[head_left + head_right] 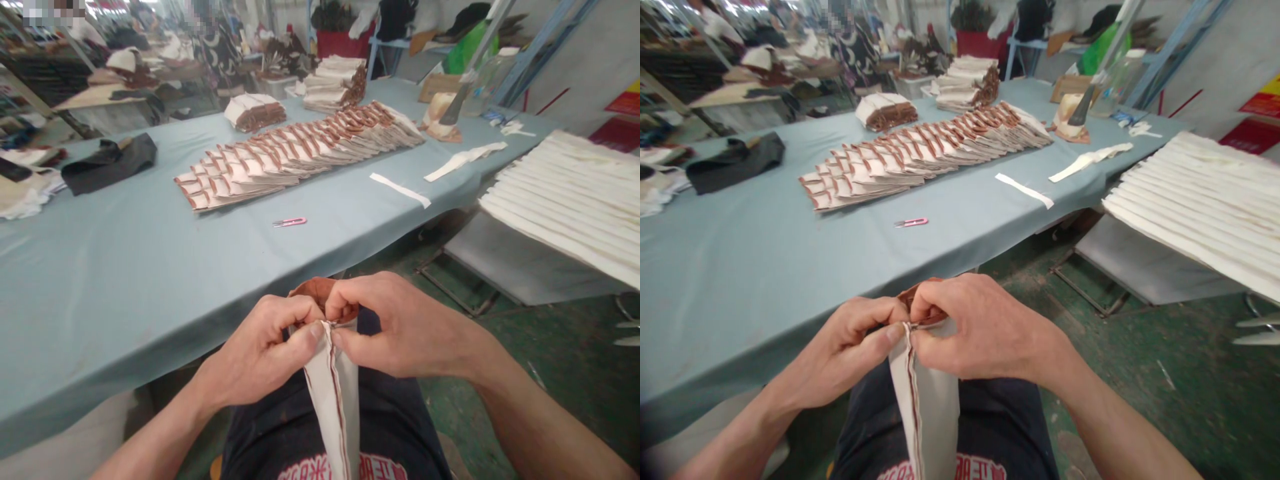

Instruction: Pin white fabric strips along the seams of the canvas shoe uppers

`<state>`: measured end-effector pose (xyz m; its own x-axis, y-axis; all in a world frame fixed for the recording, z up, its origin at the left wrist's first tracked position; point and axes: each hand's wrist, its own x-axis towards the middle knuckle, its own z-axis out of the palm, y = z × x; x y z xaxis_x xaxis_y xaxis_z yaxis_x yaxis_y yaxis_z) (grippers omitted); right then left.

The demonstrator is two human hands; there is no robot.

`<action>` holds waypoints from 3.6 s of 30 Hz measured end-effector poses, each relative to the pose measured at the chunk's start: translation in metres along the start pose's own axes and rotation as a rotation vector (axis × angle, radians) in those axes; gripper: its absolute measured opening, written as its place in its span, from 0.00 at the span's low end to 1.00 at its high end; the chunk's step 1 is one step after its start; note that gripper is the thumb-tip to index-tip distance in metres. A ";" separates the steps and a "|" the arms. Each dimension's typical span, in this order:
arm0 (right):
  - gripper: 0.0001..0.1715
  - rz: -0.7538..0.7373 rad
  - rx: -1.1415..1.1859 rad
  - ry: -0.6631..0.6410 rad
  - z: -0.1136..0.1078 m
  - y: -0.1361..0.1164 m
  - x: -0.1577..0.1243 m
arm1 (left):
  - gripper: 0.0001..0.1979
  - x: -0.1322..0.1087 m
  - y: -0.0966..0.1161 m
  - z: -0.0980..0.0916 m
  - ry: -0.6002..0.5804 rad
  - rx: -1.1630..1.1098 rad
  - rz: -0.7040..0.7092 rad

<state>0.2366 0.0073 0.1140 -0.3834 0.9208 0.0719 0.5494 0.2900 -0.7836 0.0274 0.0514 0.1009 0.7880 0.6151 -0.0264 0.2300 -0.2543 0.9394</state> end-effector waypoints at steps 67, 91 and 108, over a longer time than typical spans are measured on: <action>0.08 0.038 -0.253 0.219 0.041 -0.004 0.001 | 0.10 -0.012 -0.012 -0.003 0.212 0.306 0.044; 0.04 -0.097 0.133 0.117 0.042 0.021 0.009 | 0.12 -0.013 -0.023 -0.033 -0.149 -0.136 0.006; 0.07 -0.247 -0.114 0.097 0.025 -0.003 0.003 | 0.08 -0.021 -0.014 -0.018 -0.102 -0.170 -0.076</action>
<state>0.2154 0.0027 0.1015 -0.4465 0.8374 0.3152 0.5301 0.5314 -0.6607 -0.0028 0.0558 0.0947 0.8278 0.5469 -0.1253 0.1976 -0.0752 0.9774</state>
